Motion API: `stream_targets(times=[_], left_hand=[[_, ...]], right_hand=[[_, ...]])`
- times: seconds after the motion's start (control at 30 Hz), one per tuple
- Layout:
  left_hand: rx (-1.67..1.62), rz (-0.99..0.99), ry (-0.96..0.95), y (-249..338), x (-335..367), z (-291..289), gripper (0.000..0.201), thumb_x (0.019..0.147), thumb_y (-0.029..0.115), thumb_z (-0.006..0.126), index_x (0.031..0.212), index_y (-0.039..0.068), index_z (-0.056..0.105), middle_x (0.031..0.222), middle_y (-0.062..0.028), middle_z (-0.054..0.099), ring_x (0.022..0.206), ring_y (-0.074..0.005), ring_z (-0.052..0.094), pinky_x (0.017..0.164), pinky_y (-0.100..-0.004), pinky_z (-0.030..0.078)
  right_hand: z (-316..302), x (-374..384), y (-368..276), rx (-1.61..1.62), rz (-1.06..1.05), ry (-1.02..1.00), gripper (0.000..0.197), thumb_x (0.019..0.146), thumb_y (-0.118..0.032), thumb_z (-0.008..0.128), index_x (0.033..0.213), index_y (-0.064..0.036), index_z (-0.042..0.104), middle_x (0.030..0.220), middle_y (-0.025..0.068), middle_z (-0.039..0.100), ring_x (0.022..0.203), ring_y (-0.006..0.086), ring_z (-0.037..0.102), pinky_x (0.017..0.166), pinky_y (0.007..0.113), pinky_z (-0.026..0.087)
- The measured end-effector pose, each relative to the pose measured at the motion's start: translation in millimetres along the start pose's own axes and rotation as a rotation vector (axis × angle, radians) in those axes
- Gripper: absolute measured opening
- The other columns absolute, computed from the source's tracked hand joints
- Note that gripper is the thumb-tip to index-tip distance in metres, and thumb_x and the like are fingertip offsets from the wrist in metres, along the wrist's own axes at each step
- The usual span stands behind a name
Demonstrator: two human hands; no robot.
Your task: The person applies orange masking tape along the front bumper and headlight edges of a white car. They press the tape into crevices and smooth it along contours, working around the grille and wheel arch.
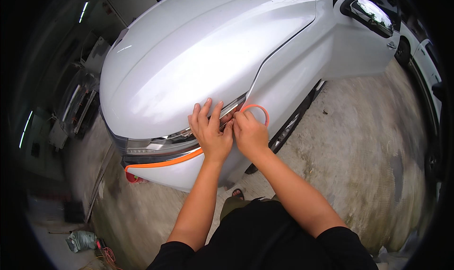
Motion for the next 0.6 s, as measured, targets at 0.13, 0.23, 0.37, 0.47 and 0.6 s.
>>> stream_targets(times=[0.13,0.23,0.37,0.47,0.6], left_hand=[[0.000,0.046,0.008,0,-2,1,0.052,0.086,0.021,0.084,0.138,0.022,0.076,0.159,-0.0098,0.058,0.155,-0.0444,0.039,0.126,-0.0704,0.021],[0.019,0.006,0.019,-2,-2,3,0.042,0.087,0.023,0.081,0.129,0.022,0.079,0.155,-0.0096,0.060,0.154,-0.0433,0.040,0.125,-0.0705,0.022],[0.010,-0.010,-0.001,-4,-4,8,0.026,0.089,0.026,0.082,0.114,0.020,0.078,0.152,-0.0115,0.058,0.154,-0.0447,0.038,0.124,-0.0706,0.021],[0.030,0.004,-0.010,-6,-7,10,0.022,0.091,0.031,0.082,0.109,0.019,0.077,0.151,-0.0132,0.056,0.155,-0.0455,0.038,0.124,-0.0715,0.020],[0.046,0.034,-0.011,-5,-7,10,0.021,0.090,0.030,0.082,0.107,0.020,0.078,0.151,-0.0123,0.056,0.155,-0.0445,0.037,0.124,-0.0713,0.021]], right_hand=[[-2,0,-2,-0.017,0.033,0.005,0.010,0.098,-0.015,0.073,0.105,-0.0084,0.069,0.096,0.0127,0.069,0.076,0.0401,0.071,0.066,0.051,0.057],[-6,3,-2,0.053,0.126,0.069,0.008,0.098,-0.011,0.073,0.104,-0.0060,0.072,0.094,0.0138,0.070,0.079,0.0394,0.070,0.068,0.048,0.056],[-3,-4,5,0.186,0.252,0.230,0.004,0.097,-0.004,0.072,0.100,-0.0028,0.071,0.090,0.0136,0.070,0.078,0.0335,0.067,0.071,0.042,0.054],[6,-14,8,0.220,0.283,0.283,0.003,0.099,-0.003,0.070,0.097,-0.0006,0.070,0.086,0.0125,0.068,0.078,0.0285,0.066,0.071,0.040,0.053],[-4,-1,-7,0.220,0.196,0.347,0.009,0.105,-0.009,0.067,0.102,-0.0005,0.067,0.086,0.0122,0.066,0.076,0.0278,0.068,0.069,0.040,0.054]])
Point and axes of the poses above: each hand's wrist, its own x-axis towards the middle knuckle, its own z-axis out of the palm, y = z × x, the point moved 9 cm from there along x, towards the middle knuckle
